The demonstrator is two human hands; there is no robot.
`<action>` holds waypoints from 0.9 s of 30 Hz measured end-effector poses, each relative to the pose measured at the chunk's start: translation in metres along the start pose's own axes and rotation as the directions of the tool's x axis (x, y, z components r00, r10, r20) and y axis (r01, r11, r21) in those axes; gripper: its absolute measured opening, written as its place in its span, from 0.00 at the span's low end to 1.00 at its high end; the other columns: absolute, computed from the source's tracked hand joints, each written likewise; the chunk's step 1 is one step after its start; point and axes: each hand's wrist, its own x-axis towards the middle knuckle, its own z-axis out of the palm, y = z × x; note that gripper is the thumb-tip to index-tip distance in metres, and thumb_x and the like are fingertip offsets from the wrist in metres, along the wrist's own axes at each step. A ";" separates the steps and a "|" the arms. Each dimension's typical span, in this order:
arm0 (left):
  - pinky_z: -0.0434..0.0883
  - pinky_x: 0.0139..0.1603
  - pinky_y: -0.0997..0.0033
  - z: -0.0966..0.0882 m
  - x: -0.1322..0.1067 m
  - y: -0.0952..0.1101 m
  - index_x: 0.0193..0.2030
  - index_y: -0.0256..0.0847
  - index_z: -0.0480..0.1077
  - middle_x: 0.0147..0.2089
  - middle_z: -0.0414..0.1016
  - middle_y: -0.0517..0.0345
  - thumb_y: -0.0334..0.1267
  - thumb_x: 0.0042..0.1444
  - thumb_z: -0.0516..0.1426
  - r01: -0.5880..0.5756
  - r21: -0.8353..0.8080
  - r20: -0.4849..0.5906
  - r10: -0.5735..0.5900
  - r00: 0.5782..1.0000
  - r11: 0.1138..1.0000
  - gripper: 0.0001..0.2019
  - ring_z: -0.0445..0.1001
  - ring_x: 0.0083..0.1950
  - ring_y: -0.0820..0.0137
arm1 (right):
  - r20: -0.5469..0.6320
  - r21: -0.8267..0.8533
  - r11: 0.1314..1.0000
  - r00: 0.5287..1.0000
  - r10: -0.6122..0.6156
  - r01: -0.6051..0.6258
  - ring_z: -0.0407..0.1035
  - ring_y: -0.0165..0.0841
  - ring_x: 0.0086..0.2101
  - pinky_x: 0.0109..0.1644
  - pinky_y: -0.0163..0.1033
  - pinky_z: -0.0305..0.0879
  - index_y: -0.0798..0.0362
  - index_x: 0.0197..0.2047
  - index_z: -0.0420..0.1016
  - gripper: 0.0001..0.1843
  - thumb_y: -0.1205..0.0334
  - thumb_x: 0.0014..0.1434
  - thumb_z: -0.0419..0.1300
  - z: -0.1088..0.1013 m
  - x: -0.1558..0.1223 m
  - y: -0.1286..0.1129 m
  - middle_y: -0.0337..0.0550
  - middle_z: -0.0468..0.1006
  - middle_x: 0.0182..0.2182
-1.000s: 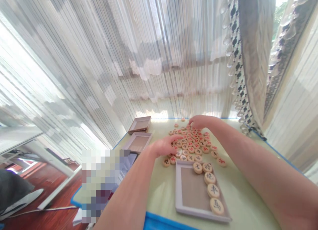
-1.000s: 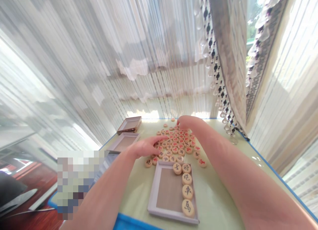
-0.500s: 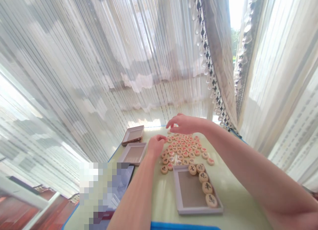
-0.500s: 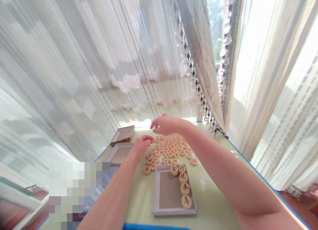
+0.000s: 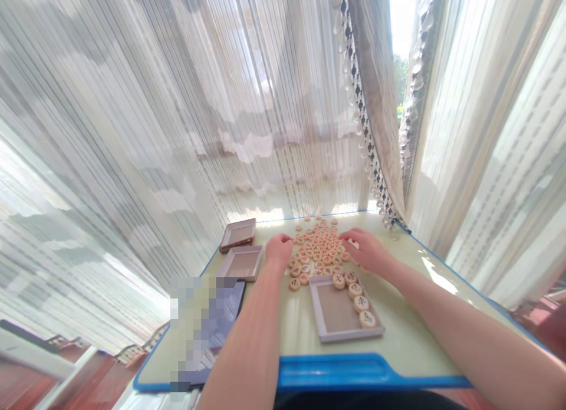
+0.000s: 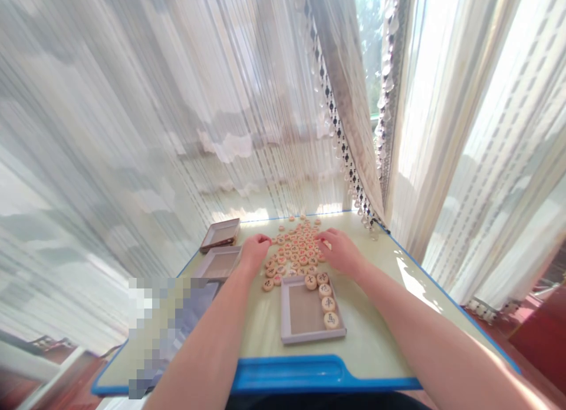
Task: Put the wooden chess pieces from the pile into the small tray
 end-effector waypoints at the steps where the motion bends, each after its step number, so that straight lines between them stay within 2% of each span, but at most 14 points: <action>1: 0.65 0.37 0.72 0.001 -0.001 0.001 0.31 0.38 0.73 0.34 0.76 0.54 0.33 0.46 0.53 -0.025 0.035 0.031 0.023 0.999 0.999 0.08 0.71 0.36 0.69 | 0.011 -0.044 0.999 1.000 -0.007 0.007 0.66 0.37 0.42 0.49 0.42 0.60 0.51 0.40 0.76 0.14 0.59 0.57 0.50 0.002 -0.003 0.012 0.45 0.75 0.38; 4: 0.65 0.37 0.72 0.004 -0.006 0.004 0.32 0.39 0.73 0.36 0.76 0.54 0.34 0.45 0.54 -0.084 0.152 0.144 0.062 0.988 0.985 0.08 0.71 0.37 0.68 | 0.079 -0.072 0.997 0.997 0.024 -0.018 0.66 0.37 0.41 0.47 0.41 0.60 0.51 0.40 0.76 0.15 0.57 0.57 0.51 0.002 -0.006 0.028 0.44 0.75 0.36; 8: 0.65 0.37 0.71 0.005 -0.011 0.009 0.34 0.41 0.73 0.38 0.76 0.56 0.34 0.46 0.54 -0.130 0.225 0.235 0.075 0.969 0.966 0.09 0.72 0.38 0.68 | 0.199 -0.133 0.991 0.980 0.018 0.009 0.66 0.37 0.42 0.47 0.40 0.60 0.50 0.39 0.77 0.14 0.60 0.56 0.51 -0.004 -0.003 0.025 0.45 0.75 0.37; 11: 0.65 0.39 0.70 0.004 -0.015 0.011 0.34 0.42 0.73 0.38 0.76 0.55 0.33 0.47 0.52 -0.205 0.263 0.272 0.132 0.953 0.943 0.10 0.71 0.39 0.67 | 0.187 -0.141 0.988 0.979 0.087 -0.061 0.67 0.37 0.40 0.46 0.40 0.61 0.51 0.44 0.75 0.17 0.59 0.58 0.48 -0.004 -0.002 0.024 0.47 0.74 0.39; 13: 0.65 0.42 0.69 0.004 -0.017 0.013 0.34 0.42 0.73 0.40 0.76 0.54 0.33 0.48 0.51 -0.256 0.286 0.281 0.174 0.944 0.923 0.10 0.71 0.42 0.66 | 0.181 -0.139 0.988 0.980 0.086 -0.061 0.66 0.38 0.42 0.47 0.41 0.60 0.51 0.47 0.74 0.18 0.58 0.59 0.47 -0.002 -0.003 0.025 0.48 0.74 0.41; 15: 0.65 0.44 0.69 0.004 -0.018 0.014 0.35 0.42 0.73 0.42 0.74 0.52 0.34 0.49 0.50 -0.273 0.311 0.275 0.189 0.943 0.910 0.11 0.71 0.44 0.65 | 0.209 -0.141 0.990 0.978 0.025 0.004 0.65 0.39 0.43 0.49 0.44 0.59 0.49 0.47 0.74 0.18 0.58 0.59 0.48 0.001 -0.003 0.027 0.47 0.73 0.43; 17: 0.64 0.46 0.68 0.003 -0.018 0.015 0.36 0.42 0.74 0.45 0.73 0.50 0.35 0.50 0.50 -0.274 0.328 0.251 0.196 0.948 0.904 0.12 0.70 0.46 0.64 | 0.231 -0.140 0.988 0.972 -0.036 0.070 0.64 0.40 0.44 0.50 0.45 0.58 0.47 0.46 0.76 0.17 0.57 0.59 0.49 0.003 -0.004 0.026 0.46 0.73 0.44; 19: 0.64 0.47 0.67 0.003 -0.019 0.017 0.37 0.41 0.74 0.45 0.73 0.50 0.35 0.51 0.49 -0.303 0.321 0.231 0.236 0.944 0.897 0.12 0.69 0.46 0.63 | 0.225 -0.140 0.986 0.973 -0.053 0.086 0.63 0.40 0.43 0.49 0.45 0.59 0.47 0.43 0.77 0.17 0.56 0.59 0.49 0.004 -0.004 0.023 0.46 0.73 0.44; 22: 0.63 0.46 0.70 0.002 -0.022 0.021 0.36 0.41 0.74 0.43 0.75 0.52 0.34 0.52 0.49 -0.383 0.280 0.221 0.329 0.918 0.880 0.13 0.70 0.45 0.65 | 0.180 -0.167 0.985 0.984 -0.009 0.040 0.63 0.41 0.43 0.48 0.46 0.59 0.48 0.42 0.77 0.17 0.55 0.58 0.50 0.006 -0.003 0.017 0.48 0.73 0.43; 25: 0.63 0.39 0.73 0.001 -0.027 0.027 0.35 0.42 0.74 0.36 0.76 0.57 0.34 0.53 0.48 -0.447 0.230 0.235 0.396 0.888 0.865 0.13 0.70 0.38 0.69 | 0.173 -0.175 0.983 0.981 0.085 -0.055 0.63 0.41 0.42 0.48 0.45 0.59 0.49 0.40 0.78 0.16 0.53 0.55 0.53 0.009 -0.001 0.015 0.48 0.73 0.40; 27: 0.61 0.35 0.74 0.000 -0.030 0.031 0.33 0.42 0.73 0.33 0.75 0.59 0.35 0.53 0.47 -0.462 0.203 0.240 0.413 0.879 0.864 0.13 0.69 0.34 0.71 | 0.193 -0.146 0.986 0.976 0.102 -0.074 0.63 0.41 0.43 0.50 0.44 0.58 0.48 0.39 0.79 0.15 0.56 0.54 0.54 0.011 0.000 0.017 0.47 0.73 0.39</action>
